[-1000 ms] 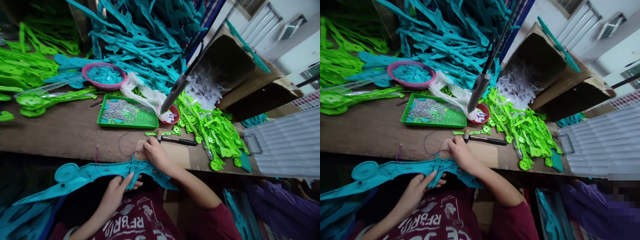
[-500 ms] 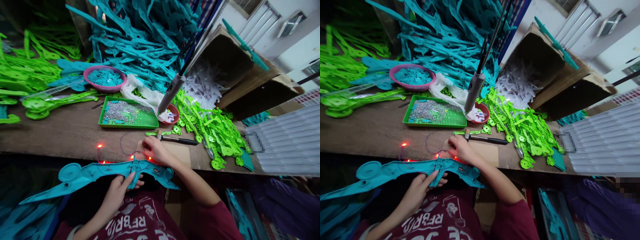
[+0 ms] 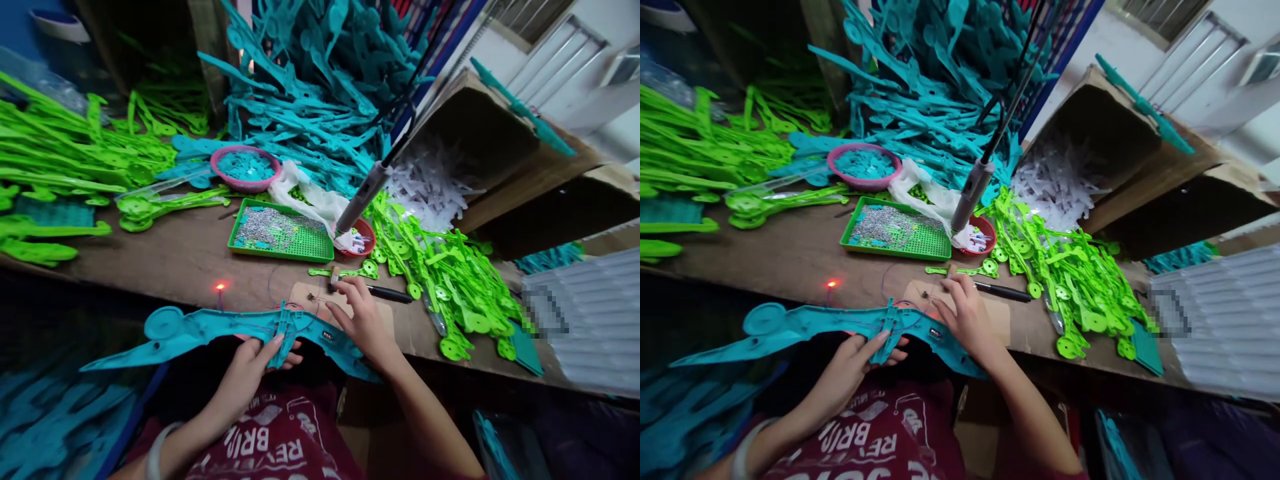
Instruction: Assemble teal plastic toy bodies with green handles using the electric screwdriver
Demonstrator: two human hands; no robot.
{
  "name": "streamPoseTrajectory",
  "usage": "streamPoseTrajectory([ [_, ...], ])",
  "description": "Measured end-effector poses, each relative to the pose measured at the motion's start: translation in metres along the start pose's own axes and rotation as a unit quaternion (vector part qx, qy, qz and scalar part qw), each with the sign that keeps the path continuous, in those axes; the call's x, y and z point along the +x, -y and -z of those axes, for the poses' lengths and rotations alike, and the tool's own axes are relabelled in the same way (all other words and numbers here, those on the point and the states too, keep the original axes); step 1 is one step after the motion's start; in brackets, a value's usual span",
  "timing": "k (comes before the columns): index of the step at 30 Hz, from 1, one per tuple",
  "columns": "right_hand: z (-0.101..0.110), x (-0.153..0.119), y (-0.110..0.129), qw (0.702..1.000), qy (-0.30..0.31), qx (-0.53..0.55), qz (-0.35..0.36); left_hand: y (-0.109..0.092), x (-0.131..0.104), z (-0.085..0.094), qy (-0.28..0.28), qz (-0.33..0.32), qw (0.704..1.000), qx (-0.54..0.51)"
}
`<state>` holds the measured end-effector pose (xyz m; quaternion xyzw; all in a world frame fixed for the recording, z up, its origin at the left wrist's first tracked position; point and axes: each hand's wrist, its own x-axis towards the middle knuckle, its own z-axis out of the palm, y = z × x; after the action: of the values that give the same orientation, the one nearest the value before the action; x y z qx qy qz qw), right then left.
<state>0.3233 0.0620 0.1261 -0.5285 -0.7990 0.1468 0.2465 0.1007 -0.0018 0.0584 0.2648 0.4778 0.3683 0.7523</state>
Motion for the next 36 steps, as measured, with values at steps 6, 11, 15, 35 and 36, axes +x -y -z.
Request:
streamPoseTrajectory([
  [6, -0.007, 0.007, -0.010, 0.998, 0.047, -0.010, 0.030, 0.004, 0.004, 0.003, 0.000, -0.001, 1.000, 0.028],
  [11, -0.037, 0.032, -0.020, 0.977, 0.171, -0.071, 0.102, 0.019, 0.007, 0.008, -0.011, 0.006, 1.000, 0.028],
  [15, -0.052, 0.038, -0.025, 0.973, 0.182, -0.084, 0.110, 0.026, 0.008, 0.011, -0.025, 0.007, 1.000, 0.005],
  [35, -0.044, 0.030, -0.040, 0.983, 0.160, -0.051, 0.069, 0.012, 0.013, 0.009, -0.019, -0.006, 1.000, -0.020],
  [36, -0.040, 0.033, -0.043, 0.984, 0.157, -0.048, 0.067, 0.008, 0.014, 0.008, -0.013, -0.014, 1.000, -0.020],
])
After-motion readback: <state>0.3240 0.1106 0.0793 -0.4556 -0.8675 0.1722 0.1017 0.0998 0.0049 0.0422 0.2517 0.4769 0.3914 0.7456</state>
